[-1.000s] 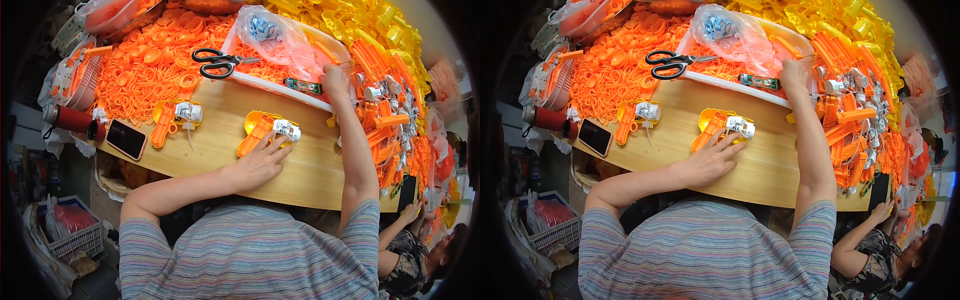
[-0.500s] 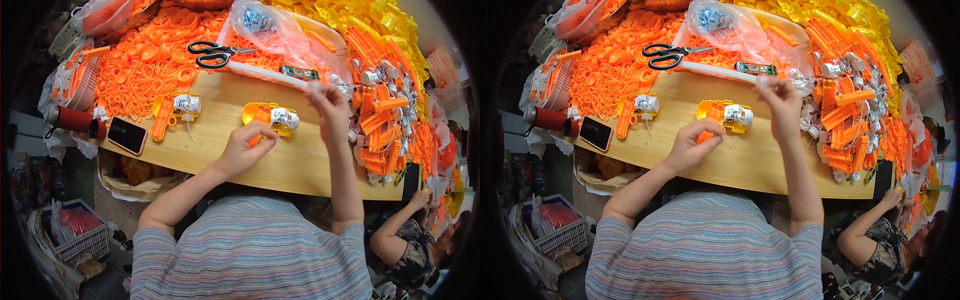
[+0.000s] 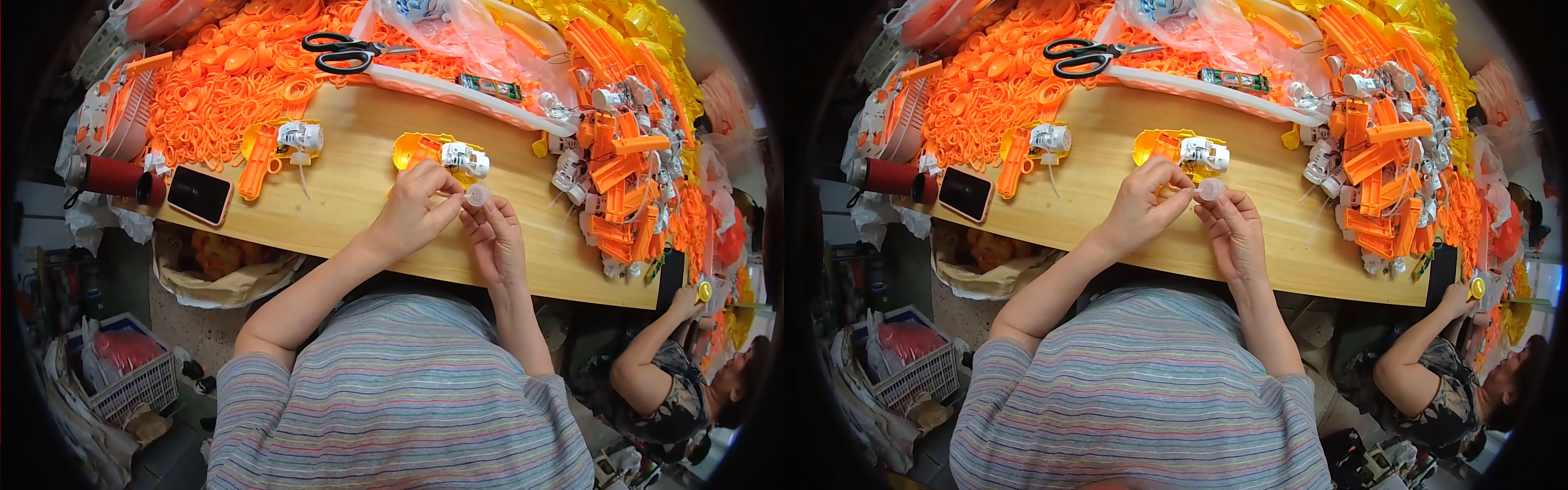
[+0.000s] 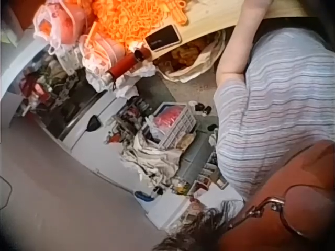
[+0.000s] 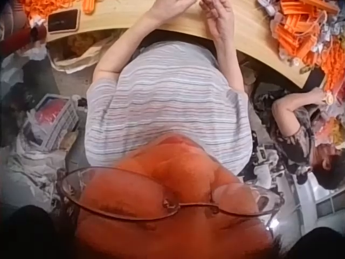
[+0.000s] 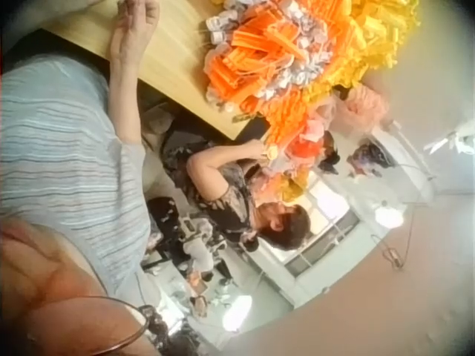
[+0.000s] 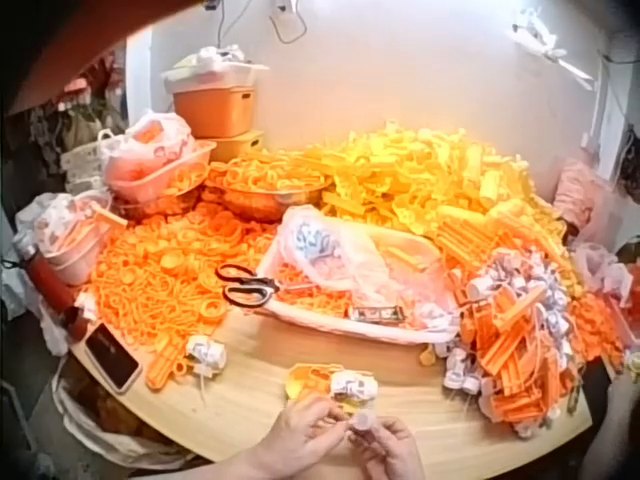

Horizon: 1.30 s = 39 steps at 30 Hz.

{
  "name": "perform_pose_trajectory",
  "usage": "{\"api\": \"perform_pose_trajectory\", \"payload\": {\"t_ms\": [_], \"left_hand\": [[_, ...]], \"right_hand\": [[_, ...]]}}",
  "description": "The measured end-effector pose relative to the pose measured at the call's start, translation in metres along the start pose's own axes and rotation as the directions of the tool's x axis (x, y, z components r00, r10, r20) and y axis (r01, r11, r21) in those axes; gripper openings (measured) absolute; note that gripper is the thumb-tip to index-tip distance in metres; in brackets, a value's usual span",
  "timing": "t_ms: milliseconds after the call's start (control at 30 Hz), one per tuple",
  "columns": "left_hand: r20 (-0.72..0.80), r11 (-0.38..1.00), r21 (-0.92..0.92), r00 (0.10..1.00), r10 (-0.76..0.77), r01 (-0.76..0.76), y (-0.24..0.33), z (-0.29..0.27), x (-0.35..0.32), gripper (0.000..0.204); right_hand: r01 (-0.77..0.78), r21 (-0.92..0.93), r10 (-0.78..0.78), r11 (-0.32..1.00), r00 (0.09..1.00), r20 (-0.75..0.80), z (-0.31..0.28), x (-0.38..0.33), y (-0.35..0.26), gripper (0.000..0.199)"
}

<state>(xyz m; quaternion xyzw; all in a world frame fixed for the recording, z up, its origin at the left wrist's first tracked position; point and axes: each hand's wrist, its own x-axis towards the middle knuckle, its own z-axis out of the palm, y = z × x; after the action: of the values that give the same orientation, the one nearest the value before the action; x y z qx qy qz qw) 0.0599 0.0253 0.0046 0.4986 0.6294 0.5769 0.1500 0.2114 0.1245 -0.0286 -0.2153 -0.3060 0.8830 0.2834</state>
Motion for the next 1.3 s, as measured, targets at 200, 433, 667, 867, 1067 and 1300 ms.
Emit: {"api": "perform_pose_trajectory", "payload": {"t_ms": [200,433,667,867,1067,1300], "left_hand": [[-0.025,0.995,0.097,0.999,0.030,-0.028,-0.004,0.000,0.001,0.010],[0.008,0.988,0.150,0.999,0.032,-0.032,-0.002,0.002,-0.002,0.008],[0.022,0.972,0.214,0.996,0.091,-0.094,-0.001,0.006,-0.004,0.007],[-0.013,0.981,0.175,0.996,0.089,-0.085,0.001,0.007,-0.005,0.006],[-0.069,0.999,0.035,0.997,0.029,-0.026,-0.002,0.016,-0.007,0.007],[-0.075,0.996,0.045,0.993,0.086,-0.083,-0.003,0.015,-0.006,0.006]], "right_hand": [[0.030,-0.047,-0.031,0.998,0.999,-0.024,0.006,-0.005,0.005,0.010],[0.054,-0.048,-0.057,0.997,0.997,-0.046,0.007,-0.006,0.007,0.009],[0.092,-0.077,-0.096,0.993,0.994,-0.049,0.005,-0.006,0.010,0.008],[0.164,-0.128,-0.167,0.978,0.986,-0.017,0.006,-0.006,0.012,0.008],[0.195,-0.140,-0.197,0.971,0.980,0.002,0.008,-0.006,0.010,0.008],[0.280,-0.224,-0.278,0.934,0.960,0.038,0.013,-0.007,0.010,0.008]]}}
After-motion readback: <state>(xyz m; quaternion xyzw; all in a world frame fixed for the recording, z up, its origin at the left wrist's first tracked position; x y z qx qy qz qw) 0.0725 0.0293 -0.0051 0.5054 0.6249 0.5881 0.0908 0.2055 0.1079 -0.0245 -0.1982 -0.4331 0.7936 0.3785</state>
